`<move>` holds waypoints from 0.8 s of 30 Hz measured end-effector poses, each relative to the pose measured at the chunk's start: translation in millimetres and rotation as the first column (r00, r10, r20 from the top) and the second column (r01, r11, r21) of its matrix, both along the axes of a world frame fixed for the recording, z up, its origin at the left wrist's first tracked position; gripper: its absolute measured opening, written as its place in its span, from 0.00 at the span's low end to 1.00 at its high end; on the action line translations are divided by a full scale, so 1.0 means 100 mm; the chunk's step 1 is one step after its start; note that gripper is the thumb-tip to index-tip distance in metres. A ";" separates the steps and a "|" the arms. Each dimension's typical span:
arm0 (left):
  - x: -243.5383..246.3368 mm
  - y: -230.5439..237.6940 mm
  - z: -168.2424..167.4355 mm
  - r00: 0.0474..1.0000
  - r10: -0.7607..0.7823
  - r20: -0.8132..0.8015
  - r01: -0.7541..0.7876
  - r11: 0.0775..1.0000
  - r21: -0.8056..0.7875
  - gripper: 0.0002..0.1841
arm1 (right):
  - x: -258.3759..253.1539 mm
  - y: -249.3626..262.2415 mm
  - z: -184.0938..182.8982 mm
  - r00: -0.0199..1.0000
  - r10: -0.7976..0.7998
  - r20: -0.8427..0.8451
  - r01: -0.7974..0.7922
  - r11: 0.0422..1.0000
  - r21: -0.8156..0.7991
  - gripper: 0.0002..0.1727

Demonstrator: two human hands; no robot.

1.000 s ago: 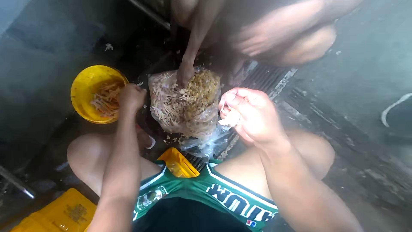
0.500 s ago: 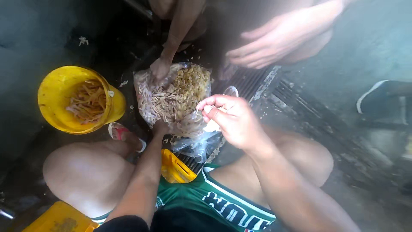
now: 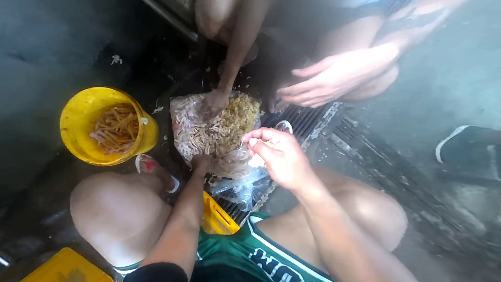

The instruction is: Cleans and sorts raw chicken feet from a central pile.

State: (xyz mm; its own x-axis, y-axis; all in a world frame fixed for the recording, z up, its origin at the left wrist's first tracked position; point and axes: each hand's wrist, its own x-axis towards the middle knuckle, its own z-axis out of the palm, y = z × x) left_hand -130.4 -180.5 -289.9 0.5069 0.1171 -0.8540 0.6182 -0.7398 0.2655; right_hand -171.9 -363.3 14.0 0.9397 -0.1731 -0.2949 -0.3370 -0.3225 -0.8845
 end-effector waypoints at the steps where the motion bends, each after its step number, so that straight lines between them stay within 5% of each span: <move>1: 0.05 0.02 0.00 0.999 0.037 0.011 -0.037 0.999 -0.023 0.24 | 0.03 -0.01 0.00 1.000 0.003 -0.001 -0.003 1.000 -0.025 0.13; 7: 0.19 0.07 0.04 0.953 -0.292 0.080 0.290 0.956 0.039 0.26 | 0.12 0.07 0.04 0.998 -0.014 0.056 0.016 1.000 -0.025 0.13; 14: 0.13 -0.03 -0.03 0.857 -0.478 0.192 0.486 0.874 0.002 0.33 | 0.16 0.07 0.02 0.996 0.093 0.014 -0.091 0.990 -0.106 0.12; 17: 0.15 -0.11 0.23 0.947 -0.177 0.266 0.218 0.967 -0.131 0.28 | 0.28 0.03 0.03 0.993 0.111 -0.029 -0.114 0.987 -0.114 0.14; 21: 0.45 -0.16 0.57 0.892 0.179 0.414 -0.047 0.950 -0.309 0.18 | 0.35 -0.05 0.05 0.988 0.155 0.000 -0.153 0.976 -0.158 0.17; 24: 0.68 -0.20 1.35 0.855 0.461 0.236 -0.257 0.773 -0.579 0.14 | 0.31 -0.07 0.12 0.982 0.172 -0.079 -0.187 0.945 -0.267 0.19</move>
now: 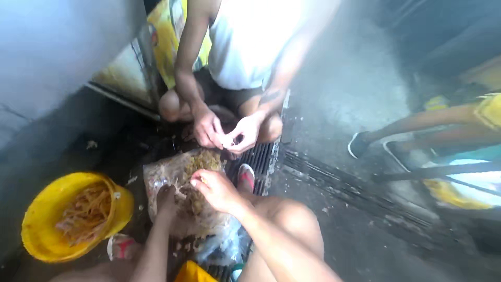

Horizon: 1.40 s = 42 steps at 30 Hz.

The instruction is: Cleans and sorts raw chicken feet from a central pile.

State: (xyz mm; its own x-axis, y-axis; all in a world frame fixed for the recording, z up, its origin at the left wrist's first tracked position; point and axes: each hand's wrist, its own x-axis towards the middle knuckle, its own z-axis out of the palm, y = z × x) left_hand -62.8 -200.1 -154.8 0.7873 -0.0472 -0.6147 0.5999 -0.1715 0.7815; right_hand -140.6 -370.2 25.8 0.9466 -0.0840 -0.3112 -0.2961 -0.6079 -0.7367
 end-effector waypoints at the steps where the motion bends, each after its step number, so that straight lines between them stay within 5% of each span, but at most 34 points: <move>1: 0.05 0.00 0.33 0.997 0.027 -0.069 -0.038 0.985 -0.170 0.12 | -0.01 0.01 0.01 0.999 0.014 -0.051 -0.017 0.998 -0.066 0.22; 3: 0.06 0.03 0.92 0.996 -0.043 -0.081 0.011 0.931 -0.364 0.11 | -0.04 0.06 0.00 0.987 0.052 -0.155 -0.082 0.977 -0.194 0.33; 5: 0.01 0.03 1.38 0.988 -0.149 0.032 0.150 0.908 -0.390 0.07 | -0.07 0.14 -0.05 0.974 0.101 -0.201 -0.149 0.960 -0.239 0.39; 8: -0.07 0.07 1.73 0.945 -0.257 0.202 0.305 0.915 -0.264 0.09 | -0.09 0.27 -0.09 0.958 0.203 -0.203 -0.240 0.954 -0.179 0.25; 10: -0.09 0.16 1.75 0.917 -0.281 0.282 0.339 0.923 -0.181 0.11 | -0.12 0.35 -0.06 0.949 0.240 -0.204 -0.274 0.949 -0.158 0.22; 14: -0.15 0.27 1.71 0.905 -0.316 0.284 0.366 0.919 -0.144 0.13 | -0.18 0.44 -0.07 0.970 0.209 -0.124 -0.219 0.973 -0.074 0.34; 16: -0.15 0.30 1.72 0.879 -0.366 0.304 0.408 0.909 -0.087 0.14 | -0.17 0.46 -0.08 0.976 0.209 -0.060 -0.212 0.976 -0.052 0.30; 23: -0.09 0.41 1.79 0.904 -0.328 0.272 0.378 0.912 -0.157 0.12 | -0.08 0.41 -0.13 0.939 0.306 0.156 -0.296 0.952 -0.082 0.31; 34: -0.13 0.39 1.82 0.836 -0.511 0.201 0.532 0.844 -0.069 0.10 | -0.22 0.47 -0.22 0.912 0.064 0.405 -0.036 0.996 -0.075 0.24; 36: -0.15 0.39 1.81 0.855 -0.484 0.189 0.506 0.857 -0.098 0.11 | -0.22 0.47 -0.20 0.925 -0.021 0.380 0.034 0.999 -0.027 0.24; 40: -0.17 0.38 1.81 0.888 -0.413 0.203 0.454 0.856 -0.246 0.09 | -0.18 0.41 -0.12 0.989 -0.128 0.068 0.106 0.957 0.269 0.24; 42: -0.18 0.40 1.82 0.853 -0.460 0.246 0.517 0.811 -0.275 0.11 | -0.21 0.41 -0.19 0.990 -0.108 0.095 0.060 0.911 0.408 0.20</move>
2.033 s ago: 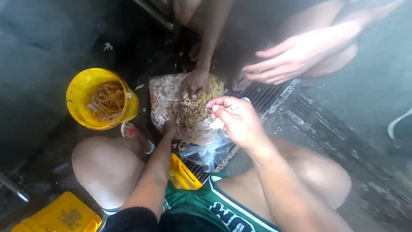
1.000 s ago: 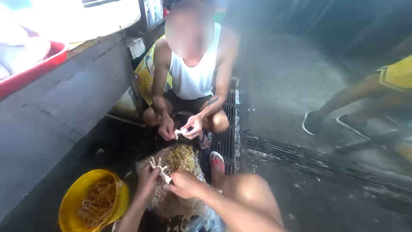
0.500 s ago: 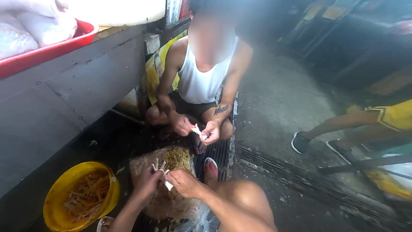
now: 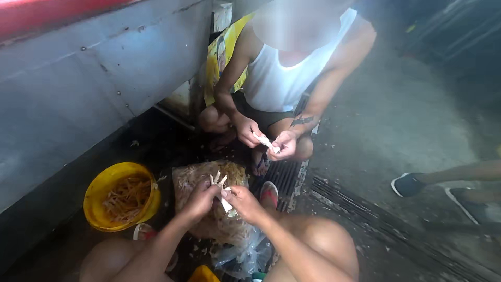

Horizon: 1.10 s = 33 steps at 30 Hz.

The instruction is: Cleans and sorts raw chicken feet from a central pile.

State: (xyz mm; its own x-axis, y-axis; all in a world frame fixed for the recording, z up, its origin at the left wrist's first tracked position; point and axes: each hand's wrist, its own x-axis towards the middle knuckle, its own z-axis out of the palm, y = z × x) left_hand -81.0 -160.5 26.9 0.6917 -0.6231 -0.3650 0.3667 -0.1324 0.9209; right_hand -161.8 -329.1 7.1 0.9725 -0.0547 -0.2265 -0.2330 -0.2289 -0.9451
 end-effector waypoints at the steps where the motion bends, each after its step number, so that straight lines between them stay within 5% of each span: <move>1: 0.00 0.01 0.00 0.997 -0.061 0.040 0.061 0.998 0.011 0.14 | -0.02 0.02 -0.02 0.999 0.020 0.027 -0.021 0.999 0.024 0.18; 6: 0.02 -0.04 -0.01 0.981 -0.182 0.072 0.180 0.983 0.040 0.24 | -0.04 0.13 0.05 0.998 -0.057 0.033 0.061 0.991 -0.122 0.17; 12: -0.03 -0.03 0.00 0.924 -0.306 0.229 0.246 0.935 0.256 0.17 | 0.04 0.00 0.11 0.943 -0.329 0.047 0.332 0.922 -0.197 0.22; 19: -0.01 -0.04 -0.12 0.949 0.042 0.311 -0.134 0.950 0.281 0.13 | -0.04 0.08 0.18 0.981 -0.189 0.033 0.191 0.979 -0.070 0.22; 25: 0.27 0.09 -0.07 0.945 0.068 0.319 -0.147 0.961 0.232 0.22 | -0.14 0.12 0.17 0.982 -0.174 0.067 0.168 0.982 0.082 0.20; 33: 0.34 0.24 0.18 0.869 -0.079 0.489 -0.065 0.960 0.271 0.18 | -0.17 -0.01 0.25 0.992 -0.126 -0.027 0.113 0.951 -0.287 0.22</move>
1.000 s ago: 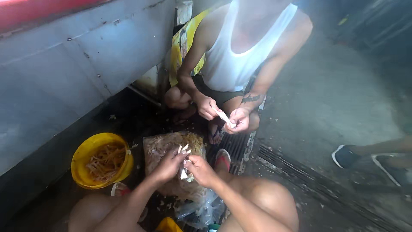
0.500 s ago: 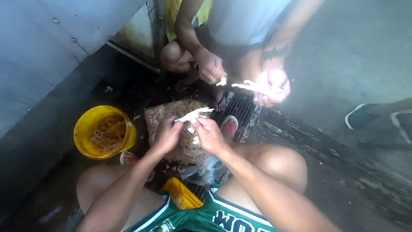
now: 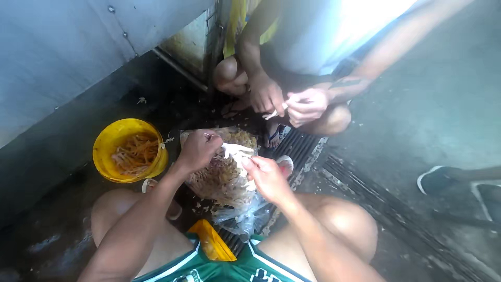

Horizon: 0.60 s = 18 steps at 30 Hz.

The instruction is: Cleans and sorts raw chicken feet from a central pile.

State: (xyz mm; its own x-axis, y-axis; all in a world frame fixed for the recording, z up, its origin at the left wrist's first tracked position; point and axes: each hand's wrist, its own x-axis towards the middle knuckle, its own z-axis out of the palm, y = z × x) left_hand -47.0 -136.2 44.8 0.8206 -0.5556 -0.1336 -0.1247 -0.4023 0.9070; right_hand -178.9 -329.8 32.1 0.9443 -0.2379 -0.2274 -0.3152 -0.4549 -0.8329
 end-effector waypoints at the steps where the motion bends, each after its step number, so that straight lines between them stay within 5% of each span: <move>1: 0.02 0.03 0.02 1.000 -0.024 0.003 0.023 1.000 0.017 0.18 | -0.01 -0.02 0.02 1.000 0.001 0.025 0.001 0.996 -0.093 0.24; 3: 0.04 0.06 0.02 0.994 -0.112 0.008 0.111 0.993 0.042 0.19 | -0.01 -0.05 0.05 0.995 0.007 0.097 0.014 0.977 -0.214 0.28; 7: -0.01 0.02 -0.07 0.968 -0.248 -0.031 0.248 0.969 -0.016 0.20 | 0.09 -0.03 -0.03 0.973 0.166 0.160 -0.143 0.979 -0.148 0.22; 11: -0.07 -0.11 -0.21 0.988 -0.111 -0.108 0.113 0.994 0.013 0.20 | 0.17 0.02 -0.16 0.934 0.323 0.152 -0.309 0.945 -0.111 0.21; 18: -0.06 -0.17 -0.33 0.971 -0.048 -0.232 0.031 0.996 -0.079 0.13 | 0.10 0.22 -0.22 0.925 0.325 0.195 -0.308 0.945 -0.113 0.23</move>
State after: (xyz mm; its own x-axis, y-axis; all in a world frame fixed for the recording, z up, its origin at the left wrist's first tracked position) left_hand -53.4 -152.8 11.8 0.7487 -0.6025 -0.2766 0.0800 -0.3321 0.9399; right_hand -169.3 -307.6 9.7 0.9974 0.0716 -0.0101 0.0325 -0.5695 -0.8214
